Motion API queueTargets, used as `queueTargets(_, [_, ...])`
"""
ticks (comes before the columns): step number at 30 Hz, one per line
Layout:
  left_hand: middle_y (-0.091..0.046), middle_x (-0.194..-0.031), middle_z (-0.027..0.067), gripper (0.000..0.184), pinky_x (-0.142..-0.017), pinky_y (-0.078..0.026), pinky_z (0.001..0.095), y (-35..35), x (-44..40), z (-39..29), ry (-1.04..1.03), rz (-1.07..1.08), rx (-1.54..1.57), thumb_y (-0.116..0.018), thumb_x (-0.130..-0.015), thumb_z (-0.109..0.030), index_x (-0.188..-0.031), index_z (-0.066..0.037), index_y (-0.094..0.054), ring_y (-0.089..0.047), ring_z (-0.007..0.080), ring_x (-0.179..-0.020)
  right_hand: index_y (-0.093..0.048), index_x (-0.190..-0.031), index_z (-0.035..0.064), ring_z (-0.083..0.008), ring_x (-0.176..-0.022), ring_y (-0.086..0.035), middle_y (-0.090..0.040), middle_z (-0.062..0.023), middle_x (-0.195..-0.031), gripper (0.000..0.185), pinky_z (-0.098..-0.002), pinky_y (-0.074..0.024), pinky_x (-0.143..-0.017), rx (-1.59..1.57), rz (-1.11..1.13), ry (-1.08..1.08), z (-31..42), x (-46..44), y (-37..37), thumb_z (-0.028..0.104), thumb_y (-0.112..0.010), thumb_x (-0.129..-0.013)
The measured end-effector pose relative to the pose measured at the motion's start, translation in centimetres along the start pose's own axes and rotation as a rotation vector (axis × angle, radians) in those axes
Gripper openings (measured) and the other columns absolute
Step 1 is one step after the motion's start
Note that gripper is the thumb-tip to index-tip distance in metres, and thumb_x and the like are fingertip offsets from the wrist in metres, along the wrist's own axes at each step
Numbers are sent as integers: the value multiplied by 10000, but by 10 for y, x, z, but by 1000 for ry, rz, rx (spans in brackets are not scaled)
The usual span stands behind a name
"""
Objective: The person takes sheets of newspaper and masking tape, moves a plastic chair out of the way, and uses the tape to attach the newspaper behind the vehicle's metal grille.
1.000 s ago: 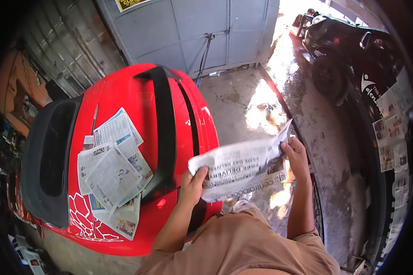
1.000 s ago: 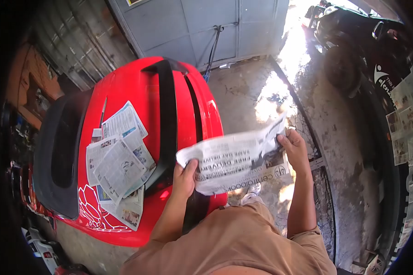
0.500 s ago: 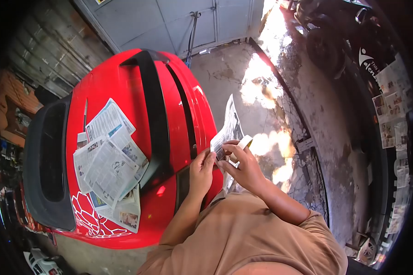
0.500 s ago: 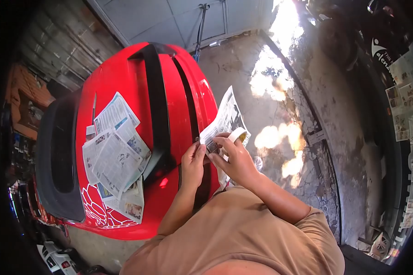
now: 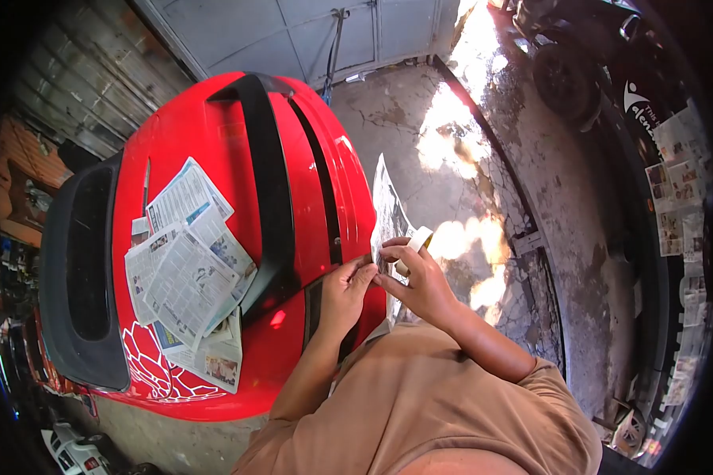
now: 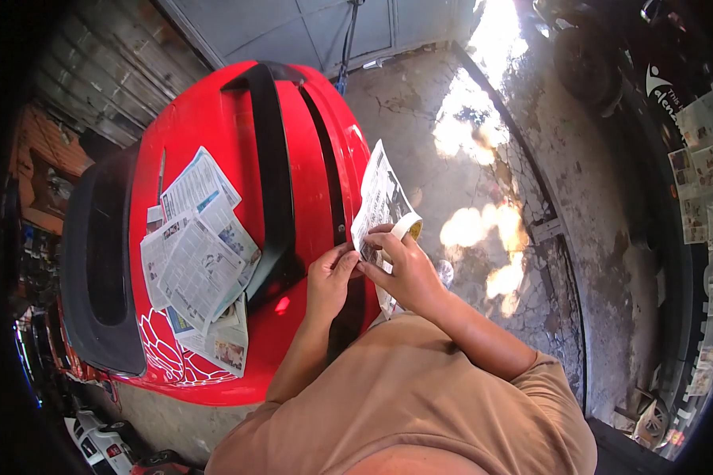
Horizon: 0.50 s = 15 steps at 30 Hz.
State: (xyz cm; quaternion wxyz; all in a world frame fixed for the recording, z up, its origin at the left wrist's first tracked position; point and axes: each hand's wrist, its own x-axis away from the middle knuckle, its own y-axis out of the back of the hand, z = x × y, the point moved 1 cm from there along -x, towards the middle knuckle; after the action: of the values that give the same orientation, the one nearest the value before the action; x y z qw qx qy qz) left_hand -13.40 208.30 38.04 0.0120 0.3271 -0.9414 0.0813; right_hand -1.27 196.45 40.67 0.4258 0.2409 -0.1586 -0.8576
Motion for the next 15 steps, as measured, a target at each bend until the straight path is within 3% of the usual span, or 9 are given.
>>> queueTargets(8, [-721, -1048, 90, 316, -815, -561, 268, 2, 1, 2, 13, 8, 85, -639, -1017, -179, -1190, 85, -660, -670, 107, -920, -650, -1167, 32, -308, -1066, -654, -644, -141, -1214, 357, -388, -558, -854, 21, 27, 12, -4, 0, 1, 111, -795, -851])
queueTargets(15, [-722, -977, 66, 237, -795, -564, 268, 1, 1, 2, -9, 27, -59, -628, -1003, -101, -1168, 65, -665, -668, 92, -879, -653, -1123, 47, -366, -1030, -663, -665, -130, -1193, 301, -447, -554, -853, 66, 7, -1, -4, 1, -1, 146, -762, -860])
